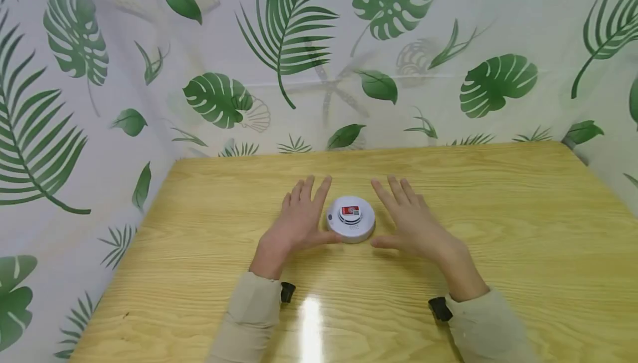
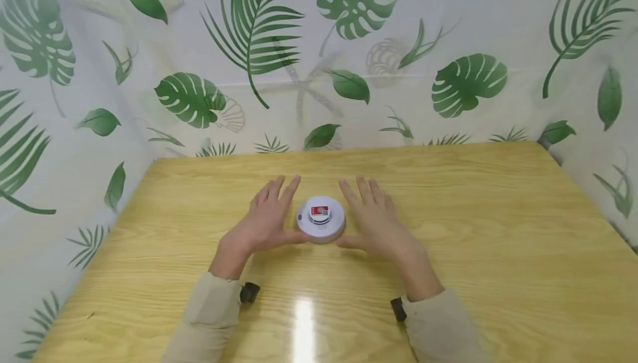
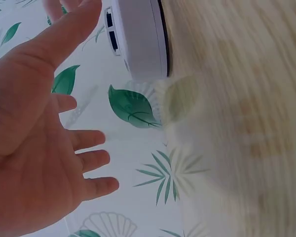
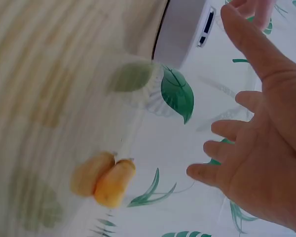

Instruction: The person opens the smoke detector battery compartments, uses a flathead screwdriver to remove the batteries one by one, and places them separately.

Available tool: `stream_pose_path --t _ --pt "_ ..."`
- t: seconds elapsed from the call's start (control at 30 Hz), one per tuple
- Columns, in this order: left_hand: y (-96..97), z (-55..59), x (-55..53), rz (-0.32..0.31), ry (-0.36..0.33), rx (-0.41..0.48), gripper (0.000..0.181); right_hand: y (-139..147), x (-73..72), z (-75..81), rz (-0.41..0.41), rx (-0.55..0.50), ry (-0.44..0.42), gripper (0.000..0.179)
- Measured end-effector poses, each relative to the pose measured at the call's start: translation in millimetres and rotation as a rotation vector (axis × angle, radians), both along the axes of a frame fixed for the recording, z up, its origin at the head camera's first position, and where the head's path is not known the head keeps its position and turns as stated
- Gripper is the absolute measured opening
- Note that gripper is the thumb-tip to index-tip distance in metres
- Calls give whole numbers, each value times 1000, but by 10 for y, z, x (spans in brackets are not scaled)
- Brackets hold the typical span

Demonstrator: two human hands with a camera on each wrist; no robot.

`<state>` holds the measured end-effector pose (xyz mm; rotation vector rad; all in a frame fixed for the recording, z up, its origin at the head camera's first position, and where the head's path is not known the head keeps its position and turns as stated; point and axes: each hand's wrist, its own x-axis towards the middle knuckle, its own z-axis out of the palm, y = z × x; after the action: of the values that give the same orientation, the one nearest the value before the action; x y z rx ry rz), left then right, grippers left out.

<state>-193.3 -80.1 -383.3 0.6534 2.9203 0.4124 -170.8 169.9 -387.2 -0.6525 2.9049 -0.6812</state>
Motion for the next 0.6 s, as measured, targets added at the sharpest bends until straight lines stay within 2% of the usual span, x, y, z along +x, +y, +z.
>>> stream_pose_path --t 0.13,0.3,0.47,0.6 --pt "44 -24 -20 -30 -37 18 117 -120 -64 -4 45 -91 -26 113" --pt "117 -87 -25 -50 -57 15 111 -207 -131 -34 53 -172 -114 114" --pt "141 -93 -26 -63 -77 3 102 -242 -162 -55 65 -194 -179 111" --pt "126 -76 -26 -69 -83 -20 88 -268 -199 -69 89 -168 -174 96"
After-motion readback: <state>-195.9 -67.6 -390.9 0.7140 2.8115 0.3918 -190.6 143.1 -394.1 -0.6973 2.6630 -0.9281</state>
